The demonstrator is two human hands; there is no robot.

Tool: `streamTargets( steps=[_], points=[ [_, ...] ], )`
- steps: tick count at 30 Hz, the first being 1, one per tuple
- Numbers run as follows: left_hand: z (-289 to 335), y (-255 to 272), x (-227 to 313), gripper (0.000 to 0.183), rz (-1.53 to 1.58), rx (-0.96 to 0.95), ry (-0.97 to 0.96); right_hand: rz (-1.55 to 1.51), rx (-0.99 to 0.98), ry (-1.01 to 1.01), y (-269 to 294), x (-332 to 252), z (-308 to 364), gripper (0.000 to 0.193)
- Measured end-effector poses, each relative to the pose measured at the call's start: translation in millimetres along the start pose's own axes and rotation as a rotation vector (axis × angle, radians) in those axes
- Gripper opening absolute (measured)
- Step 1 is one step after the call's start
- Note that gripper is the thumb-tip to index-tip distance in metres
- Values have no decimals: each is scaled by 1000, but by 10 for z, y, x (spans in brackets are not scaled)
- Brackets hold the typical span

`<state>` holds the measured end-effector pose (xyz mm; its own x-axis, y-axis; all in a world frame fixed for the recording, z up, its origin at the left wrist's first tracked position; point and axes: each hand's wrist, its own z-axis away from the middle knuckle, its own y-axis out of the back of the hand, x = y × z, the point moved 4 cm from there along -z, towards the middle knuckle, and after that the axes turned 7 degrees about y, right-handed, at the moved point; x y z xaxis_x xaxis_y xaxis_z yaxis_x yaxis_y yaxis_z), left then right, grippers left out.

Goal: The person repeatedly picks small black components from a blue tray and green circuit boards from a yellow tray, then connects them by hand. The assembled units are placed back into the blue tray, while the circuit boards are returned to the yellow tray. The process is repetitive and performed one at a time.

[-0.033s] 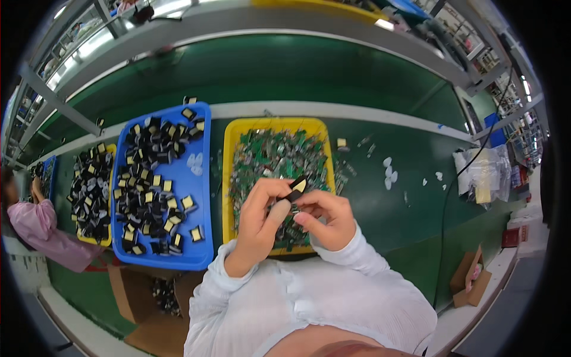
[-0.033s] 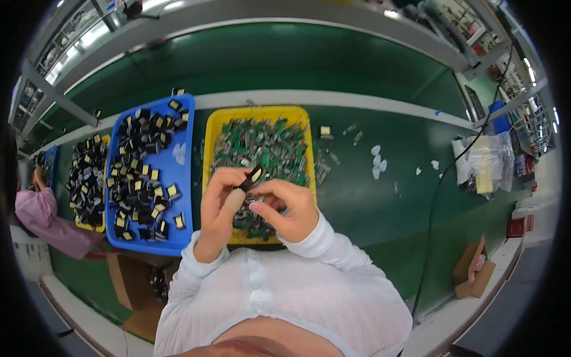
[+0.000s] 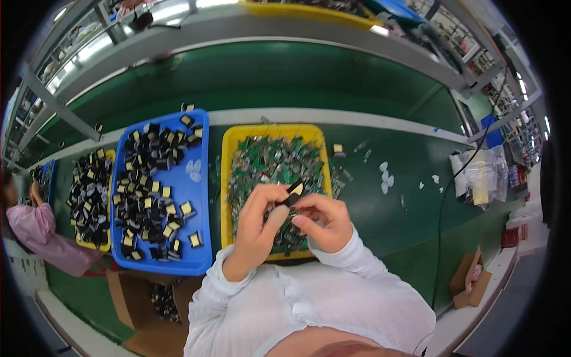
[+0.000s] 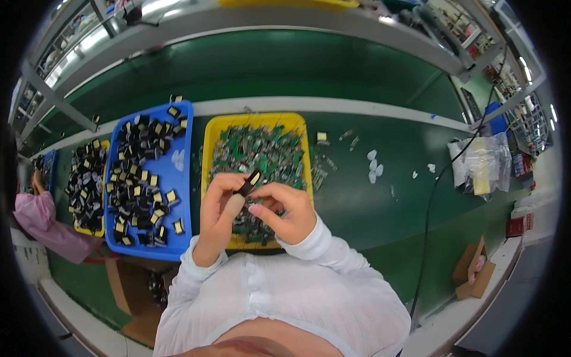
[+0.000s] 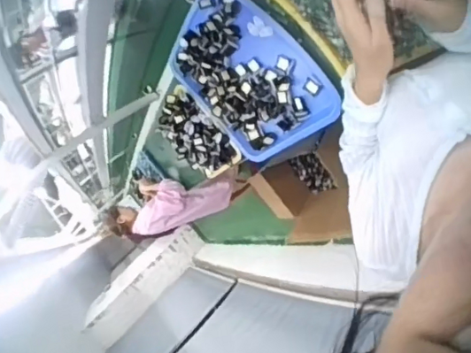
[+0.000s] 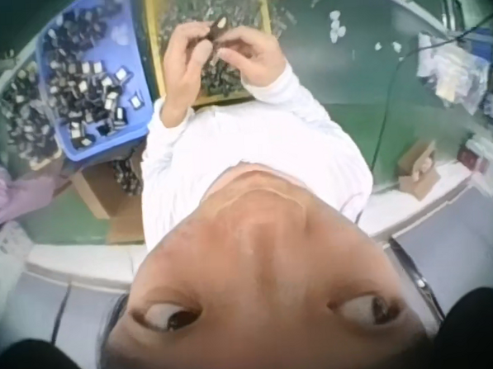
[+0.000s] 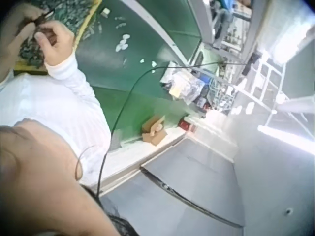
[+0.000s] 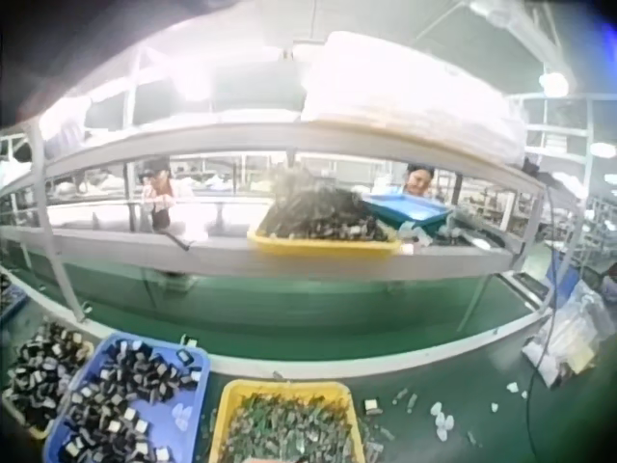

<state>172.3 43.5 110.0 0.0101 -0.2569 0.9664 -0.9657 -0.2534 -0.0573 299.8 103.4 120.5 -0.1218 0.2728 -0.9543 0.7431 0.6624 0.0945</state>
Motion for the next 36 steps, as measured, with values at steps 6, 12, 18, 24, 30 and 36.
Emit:
streamTargets(
  steps=[6,12,18,24,30,36],
  points=[
    [44,-23,141,35,92,45,-75,-252,-90,-87,-1,-66,-4,15],
    [176,13,135,25,59,59,-3,-254,-123,-36,52,-221,157,14],
    [180,-102,156,29,183,23,153,-622,6,-164,28,-165,181,14],
    [193,-65,126,27,261,-32,247,-571,-28,-162,22,-106,98,14],
    [175,-57,99,24,314,-20,301,-644,-106,-193,43,-39,39,14],
    [133,-85,58,23,330,-42,319,-629,-83,-213,72,-21,35,15]
  ],
)
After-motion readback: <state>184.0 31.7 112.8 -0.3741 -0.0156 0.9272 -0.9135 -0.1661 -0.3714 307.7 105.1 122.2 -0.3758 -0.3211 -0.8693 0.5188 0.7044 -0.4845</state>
